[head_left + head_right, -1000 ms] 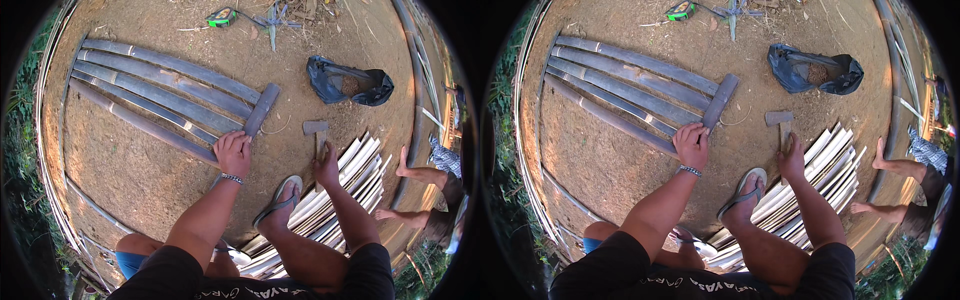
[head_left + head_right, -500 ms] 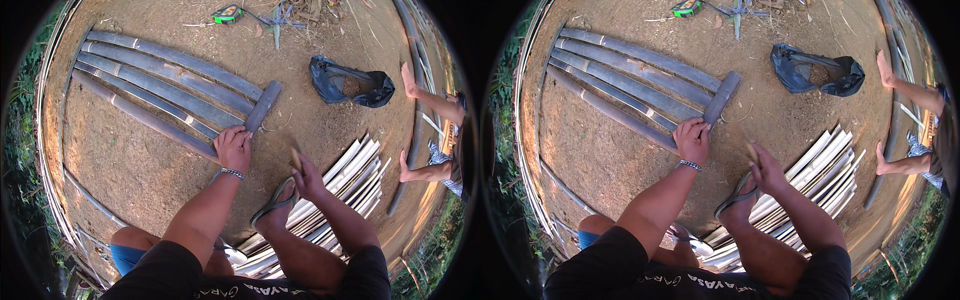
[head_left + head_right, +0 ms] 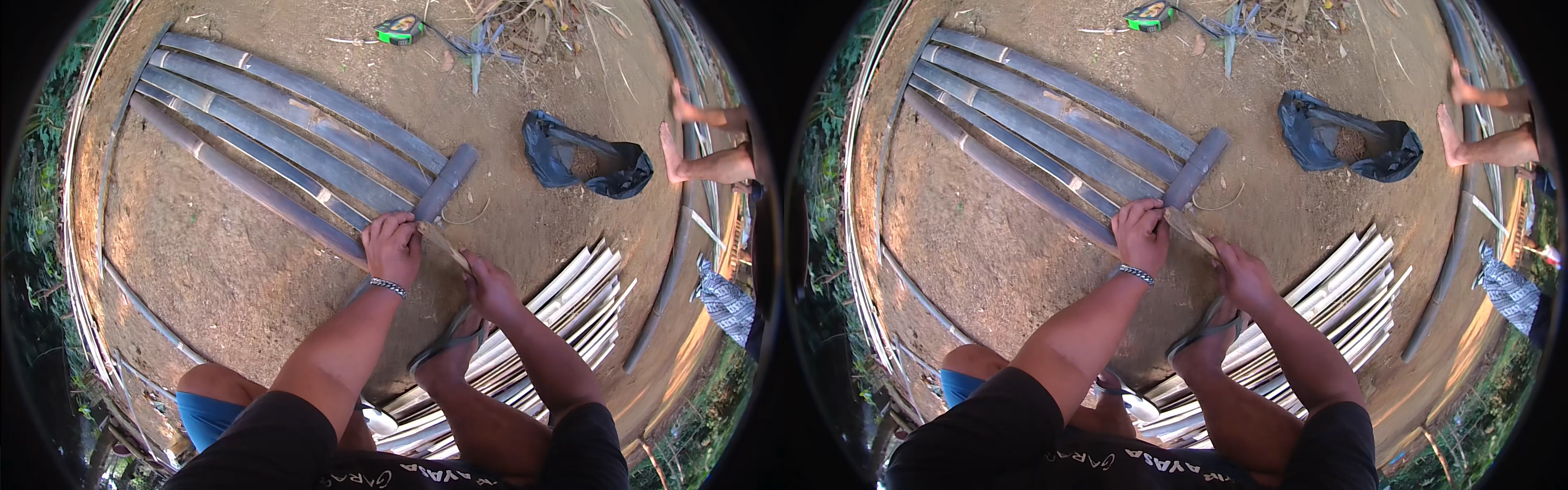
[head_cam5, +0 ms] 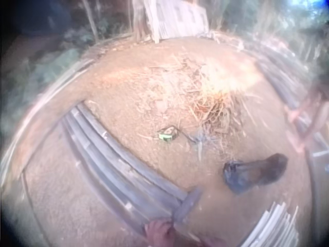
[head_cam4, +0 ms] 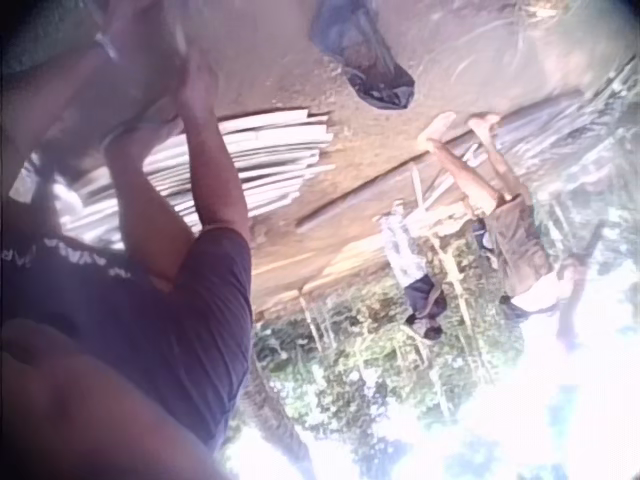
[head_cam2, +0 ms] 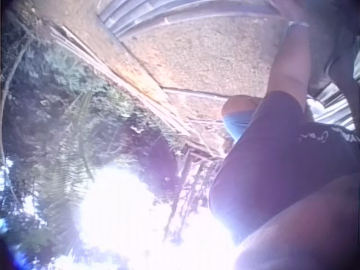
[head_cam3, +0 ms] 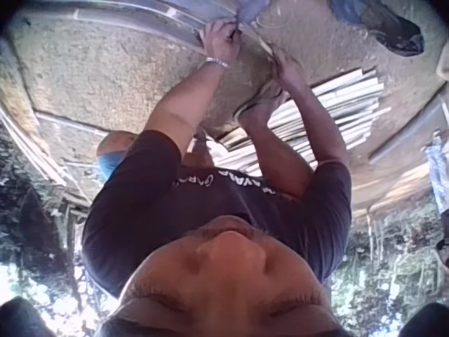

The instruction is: The person constructs a bamboo frame by hammering small wooden pegs into holes to secure bamboo poles together. They place a thin strip over a bamboo joint, insert pegs by hand, and then drive them in using a hammer.

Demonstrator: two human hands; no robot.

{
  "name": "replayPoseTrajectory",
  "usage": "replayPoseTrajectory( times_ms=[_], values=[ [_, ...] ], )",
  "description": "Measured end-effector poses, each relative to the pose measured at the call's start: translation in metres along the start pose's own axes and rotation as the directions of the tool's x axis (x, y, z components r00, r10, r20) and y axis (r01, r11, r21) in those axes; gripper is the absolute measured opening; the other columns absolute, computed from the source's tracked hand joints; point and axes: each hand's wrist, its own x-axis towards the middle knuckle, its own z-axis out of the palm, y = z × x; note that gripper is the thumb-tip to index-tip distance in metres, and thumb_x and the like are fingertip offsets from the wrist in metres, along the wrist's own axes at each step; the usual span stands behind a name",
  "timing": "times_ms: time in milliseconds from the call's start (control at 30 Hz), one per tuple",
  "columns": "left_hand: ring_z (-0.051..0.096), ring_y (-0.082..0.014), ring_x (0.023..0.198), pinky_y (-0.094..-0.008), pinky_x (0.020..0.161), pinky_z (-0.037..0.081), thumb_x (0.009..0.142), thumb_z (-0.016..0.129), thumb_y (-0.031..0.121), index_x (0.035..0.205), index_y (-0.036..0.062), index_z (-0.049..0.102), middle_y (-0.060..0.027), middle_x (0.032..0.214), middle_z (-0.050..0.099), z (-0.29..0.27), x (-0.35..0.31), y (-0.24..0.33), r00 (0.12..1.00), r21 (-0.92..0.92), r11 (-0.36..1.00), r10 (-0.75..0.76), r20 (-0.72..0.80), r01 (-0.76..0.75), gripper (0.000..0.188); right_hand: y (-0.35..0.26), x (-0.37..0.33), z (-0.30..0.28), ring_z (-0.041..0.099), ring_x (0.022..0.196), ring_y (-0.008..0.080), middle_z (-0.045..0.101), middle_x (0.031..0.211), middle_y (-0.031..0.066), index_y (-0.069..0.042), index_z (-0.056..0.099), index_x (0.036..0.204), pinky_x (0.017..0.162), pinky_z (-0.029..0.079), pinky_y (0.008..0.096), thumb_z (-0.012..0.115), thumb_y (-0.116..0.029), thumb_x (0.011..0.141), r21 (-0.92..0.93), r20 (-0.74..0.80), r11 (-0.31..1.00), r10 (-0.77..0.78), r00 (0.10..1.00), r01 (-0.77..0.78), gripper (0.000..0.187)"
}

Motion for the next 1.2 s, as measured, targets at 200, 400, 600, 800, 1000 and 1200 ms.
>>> replayPoseTrajectory(
  times_ms=[200,400,600,800,1000,1200],
  values=[
    [0.063,-0.0239,0.115,-0.0416,0.098,0.042,0.077,0.076,0.001,0.095,0.0138,0.075,0.002,0.112,0.072,0.003,0.003,0.002,1.0,-0.029,1.0,-0.006,-0.015,0.006,0.022,0.003,-0.013,-0.001,0.068,0.105,0.0454,0.067,0.12,0.024,-0.009,0.052,0.145,0.087,0.057,0.0503,0.065,-0.008,0.095,0.089,0.02,0.996,-0.002,1.0,0.0,0.051],
    [0.063,-0.0236,0.114,-0.0413,0.098,0.042,0.078,0.077,0.003,0.094,0.0148,0.075,0.0022,0.113,0.071,0.003,0.004,0.001,1.0,-0.017,1.0,-0.006,-0.026,0.005,0.02,-0.005,0.0,-0.004,0.068,0.101,0.045,0.067,0.119,0.0239,-0.007,0.052,0.144,0.083,0.057,0.0507,0.066,-0.009,0.094,0.047,0.038,0.993,0.109,0.993,-0.11,0.052],
    [0.063,-0.0244,0.114,-0.0417,0.099,0.042,0.078,0.078,0.004,0.093,0.0144,0.075,0.0015,0.112,0.071,0.001,0.003,0.004,1.0,-0.009,1.0,-0.016,-0.014,0.016,0.018,-0.005,-0.003,-0.005,0.068,0.097,0.0436,0.067,0.114,0.0205,-0.012,0.052,0.145,0.08,0.057,0.0514,0.065,-0.012,0.096,0.03,0.013,0.999,0.024,1.0,-0.024,0.05],
    [0.063,-0.0251,0.115,-0.0423,0.1,0.041,0.08,0.077,0.006,0.095,0.0138,0.076,0.0006,0.112,0.072,0.004,0.001,0.001,1.0,-0.035,0.999,-0.021,-0.022,0.02,0.017,-0.002,-0.001,-0.011,0.066,0.111,0.0464,0.066,0.127,0.0226,-0.013,0.051,0.146,0.09,0.055,0.0515,0.061,-0.016,0.102,0.134,0.033,0.974,0.181,0.983,-0.183,0.045],
    [0.063,-0.0259,0.116,-0.043,0.102,0.041,0.081,0.078,0.012,0.097,0.0117,0.076,-0.0025,0.112,0.072,-0.002,0.002,0.001,1.0,-0.047,0.999,0.004,0.001,-0.004,0.016,-0.011,0.043,0.002,0.065,0.113,0.0488,0.066,0.128,0.0268,-0.012,0.05,0.145,0.093,0.054,0.0531,0.059,-0.02,0.104,0.284,-0.104,0.924,0.294,0.95,-0.255,0.043],
    [0.05,-0.0345,0.137,-0.0535,0.116,0.03,0.084,0.075,0.016,0.133,0.007,0.06,-0.0125,0.14,0.062,-0.008,0.001,-0.005,0.998,-0.019,1.0,-0.009,0.068,0.01,0.052,-0.007,0.063,0.009,0.065,0.11,0.0502,0.066,0.124,0.0289,-0.014,0.043,0.148,0.092,0.053,0.0569,0.052,-0.026,0.106,0.065,-0.023,0.926,0.375,0.927,-0.373,0.044]
  ],
)
